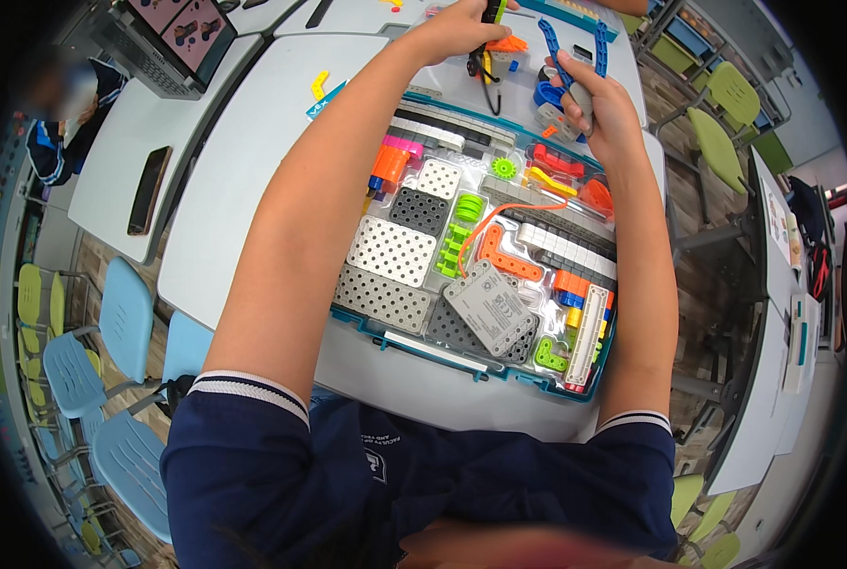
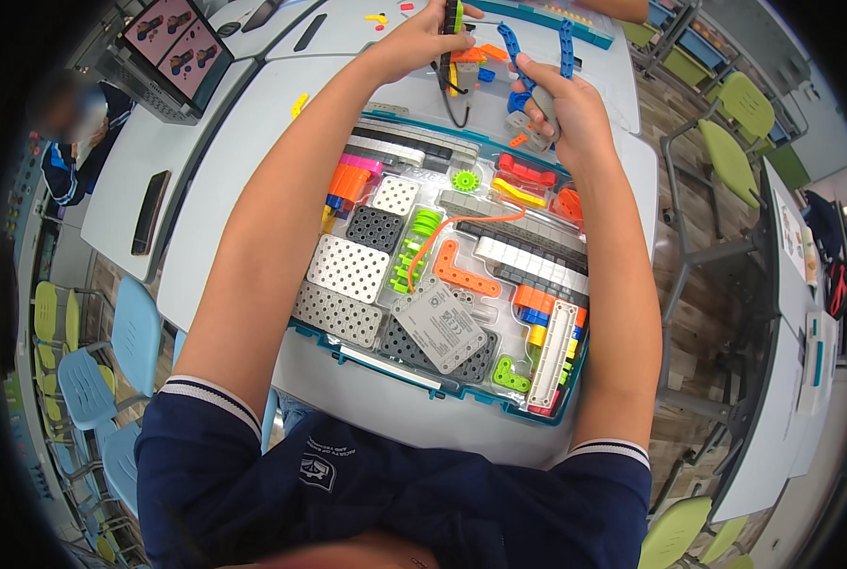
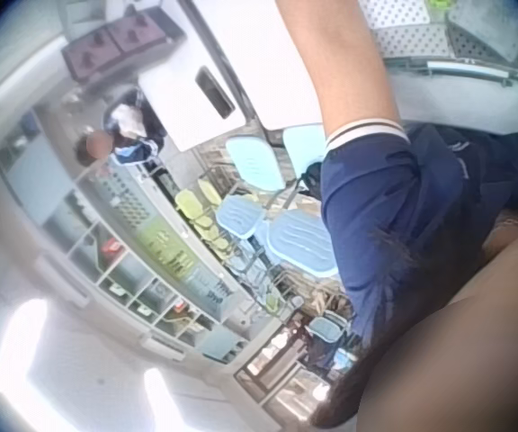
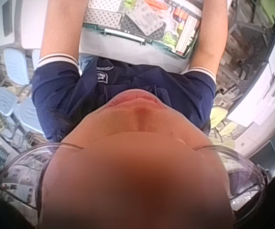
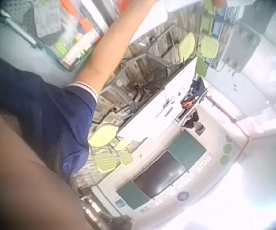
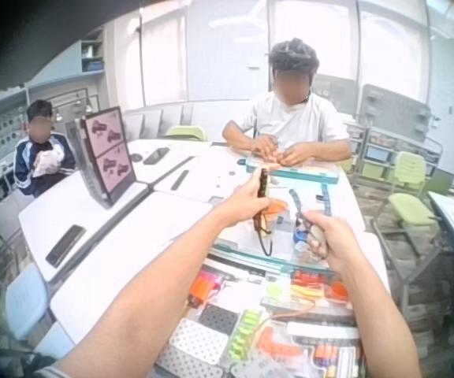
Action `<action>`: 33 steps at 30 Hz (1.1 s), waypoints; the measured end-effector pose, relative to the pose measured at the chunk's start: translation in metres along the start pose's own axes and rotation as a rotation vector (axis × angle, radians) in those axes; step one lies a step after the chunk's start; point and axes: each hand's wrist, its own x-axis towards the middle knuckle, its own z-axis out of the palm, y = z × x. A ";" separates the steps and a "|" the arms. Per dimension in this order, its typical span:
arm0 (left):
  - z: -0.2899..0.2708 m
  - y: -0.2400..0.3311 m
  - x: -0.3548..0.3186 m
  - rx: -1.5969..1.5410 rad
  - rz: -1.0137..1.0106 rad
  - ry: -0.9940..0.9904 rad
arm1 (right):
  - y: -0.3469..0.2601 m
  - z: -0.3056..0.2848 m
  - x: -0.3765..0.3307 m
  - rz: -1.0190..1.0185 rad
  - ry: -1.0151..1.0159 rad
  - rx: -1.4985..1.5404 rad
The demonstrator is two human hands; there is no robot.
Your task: The person assembles a small mechanical structure using colorful plastic components from an educational kit. They connect rods, gears, and connectors by hand, repeatedly adjusting and reconfiguring the assembly on a white table.
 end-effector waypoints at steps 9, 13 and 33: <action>-0.003 0.001 0.004 -0.551 0.120 -0.270 | 0.001 0.006 -0.003 -0.080 -0.063 -0.147; -0.005 0.002 0.004 -0.588 0.119 -0.320 | 0.002 0.004 -0.002 -0.085 -0.060 -0.148; 0.011 0.009 0.004 -0.763 0.085 -0.242 | 0.014 0.010 0.003 -0.347 0.090 -0.513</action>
